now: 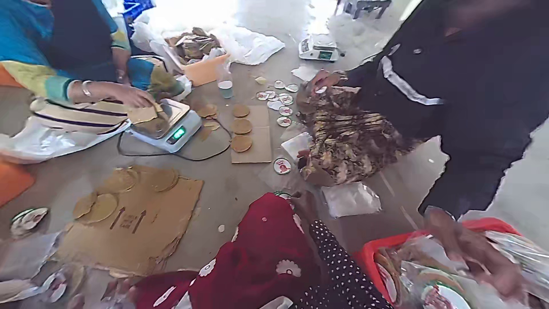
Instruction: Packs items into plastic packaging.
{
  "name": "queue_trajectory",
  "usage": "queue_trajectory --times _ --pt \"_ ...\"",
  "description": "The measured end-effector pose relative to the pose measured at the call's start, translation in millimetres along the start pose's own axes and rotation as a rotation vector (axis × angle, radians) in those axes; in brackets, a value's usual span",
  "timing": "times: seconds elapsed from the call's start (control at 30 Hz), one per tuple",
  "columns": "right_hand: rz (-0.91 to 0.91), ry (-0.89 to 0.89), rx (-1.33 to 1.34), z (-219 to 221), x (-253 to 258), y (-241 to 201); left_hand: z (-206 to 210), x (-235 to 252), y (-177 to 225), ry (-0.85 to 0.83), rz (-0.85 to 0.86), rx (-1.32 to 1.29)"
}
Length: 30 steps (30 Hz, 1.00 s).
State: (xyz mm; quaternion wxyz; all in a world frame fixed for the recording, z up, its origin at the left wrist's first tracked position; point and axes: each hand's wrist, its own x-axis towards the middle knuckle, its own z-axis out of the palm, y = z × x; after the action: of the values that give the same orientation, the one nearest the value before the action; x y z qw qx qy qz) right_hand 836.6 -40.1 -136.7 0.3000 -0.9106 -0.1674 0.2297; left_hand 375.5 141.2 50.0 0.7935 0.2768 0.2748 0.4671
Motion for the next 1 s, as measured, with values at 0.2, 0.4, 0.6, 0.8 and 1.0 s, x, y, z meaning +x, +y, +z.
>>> queue_trajectory --times 0.2,0.4,0.6,0.8,1.0 --pt "-0.205 0.026 0.0 -7.7 -8.7 -7.1 -15.1 16.6 -0.9 0.191 0.1 -0.015" --pt "-0.326 0.071 -0.334 -22.4 -47.9 -52.9 -40.4 53.5 0.6 0.447 0.052 0.048" --pt "-0.621 0.223 -0.174 -25.8 -4.3 -82.8 -55.1 66.1 -0.4 0.517 0.085 -0.036" --pt "-0.352 -0.09 0.393 16.6 -3.7 -229.8 -46.7 68.3 3.6 0.5 0.023 -0.099" --pt "-0.317 -0.322 0.424 135.9 16.7 -324.5 -67.5 80.2 0.3 0.55 0.048 -0.122"
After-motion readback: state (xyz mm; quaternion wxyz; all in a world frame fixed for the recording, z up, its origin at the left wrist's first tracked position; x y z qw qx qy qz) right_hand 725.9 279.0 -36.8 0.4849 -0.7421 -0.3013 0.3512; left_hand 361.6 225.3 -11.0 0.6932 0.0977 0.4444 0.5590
